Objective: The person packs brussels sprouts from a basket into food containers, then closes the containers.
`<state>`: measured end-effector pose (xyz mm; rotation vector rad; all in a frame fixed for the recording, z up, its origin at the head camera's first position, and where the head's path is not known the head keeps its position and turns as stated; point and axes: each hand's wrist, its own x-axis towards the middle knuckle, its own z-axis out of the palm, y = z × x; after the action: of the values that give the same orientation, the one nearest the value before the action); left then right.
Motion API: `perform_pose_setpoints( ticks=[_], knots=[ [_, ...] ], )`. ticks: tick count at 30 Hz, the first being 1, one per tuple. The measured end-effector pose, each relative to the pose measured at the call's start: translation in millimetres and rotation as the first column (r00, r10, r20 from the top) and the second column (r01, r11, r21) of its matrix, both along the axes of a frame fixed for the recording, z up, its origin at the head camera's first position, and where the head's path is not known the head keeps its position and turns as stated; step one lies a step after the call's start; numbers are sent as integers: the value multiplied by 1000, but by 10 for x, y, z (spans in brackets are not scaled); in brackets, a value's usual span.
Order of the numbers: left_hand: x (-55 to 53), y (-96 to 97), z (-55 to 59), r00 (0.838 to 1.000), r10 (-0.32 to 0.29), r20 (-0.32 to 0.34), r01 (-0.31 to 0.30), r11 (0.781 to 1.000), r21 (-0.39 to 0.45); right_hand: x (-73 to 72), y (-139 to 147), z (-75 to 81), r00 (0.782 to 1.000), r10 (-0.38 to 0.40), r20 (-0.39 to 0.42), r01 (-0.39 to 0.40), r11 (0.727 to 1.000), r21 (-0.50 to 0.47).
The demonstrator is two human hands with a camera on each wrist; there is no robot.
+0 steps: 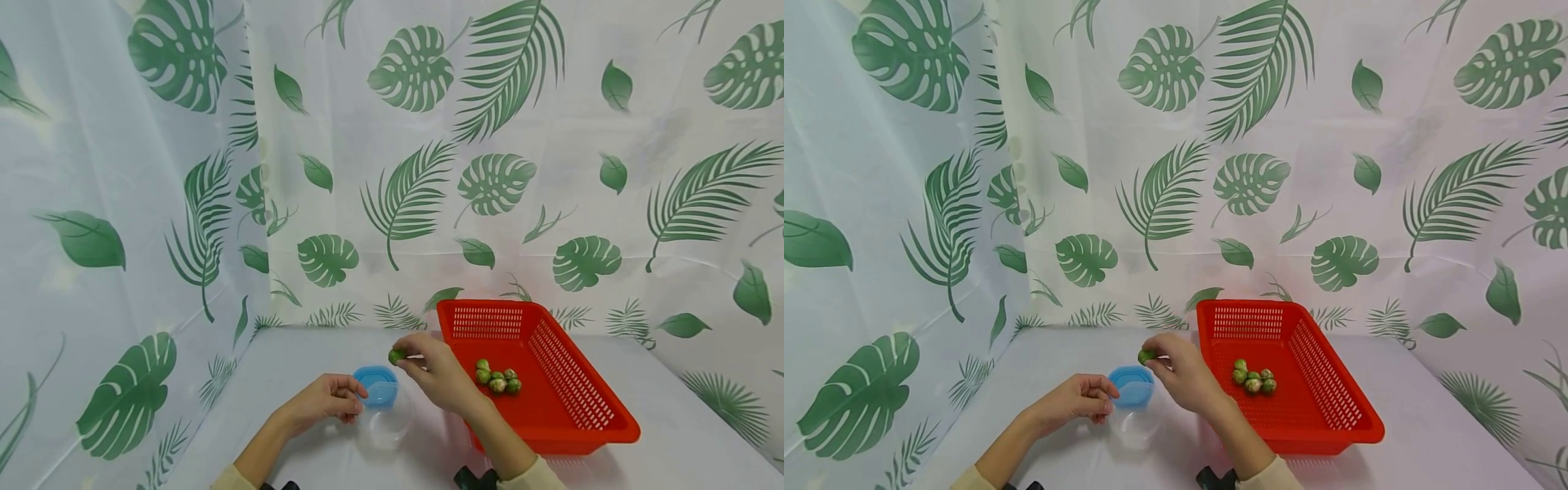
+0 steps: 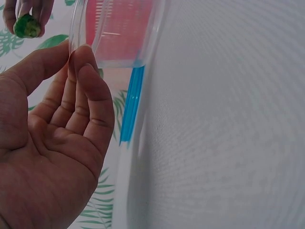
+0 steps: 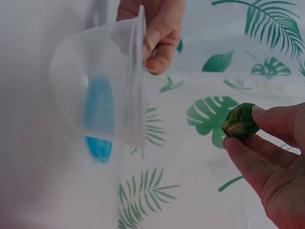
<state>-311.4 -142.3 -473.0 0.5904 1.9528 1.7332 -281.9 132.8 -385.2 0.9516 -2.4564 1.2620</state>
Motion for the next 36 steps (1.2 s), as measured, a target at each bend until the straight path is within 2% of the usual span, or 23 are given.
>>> perform_pose_setpoints(
  ticks=[6,22,36],
  knots=[
    [-5,1,-7,1000,-1,-3,1,1000,2,9,-57,-35,1000,2,14,-2,1000,13],
    [-5,0,2,1000,2,-2,-2,1000,-3,46,-237,-205,994,-39,-103,53,990,131],
    [-5,-7,-2,1000,1,1,-1,1000,5,40,-324,-347,995,-85,-60,96,973,212]
  ],
)
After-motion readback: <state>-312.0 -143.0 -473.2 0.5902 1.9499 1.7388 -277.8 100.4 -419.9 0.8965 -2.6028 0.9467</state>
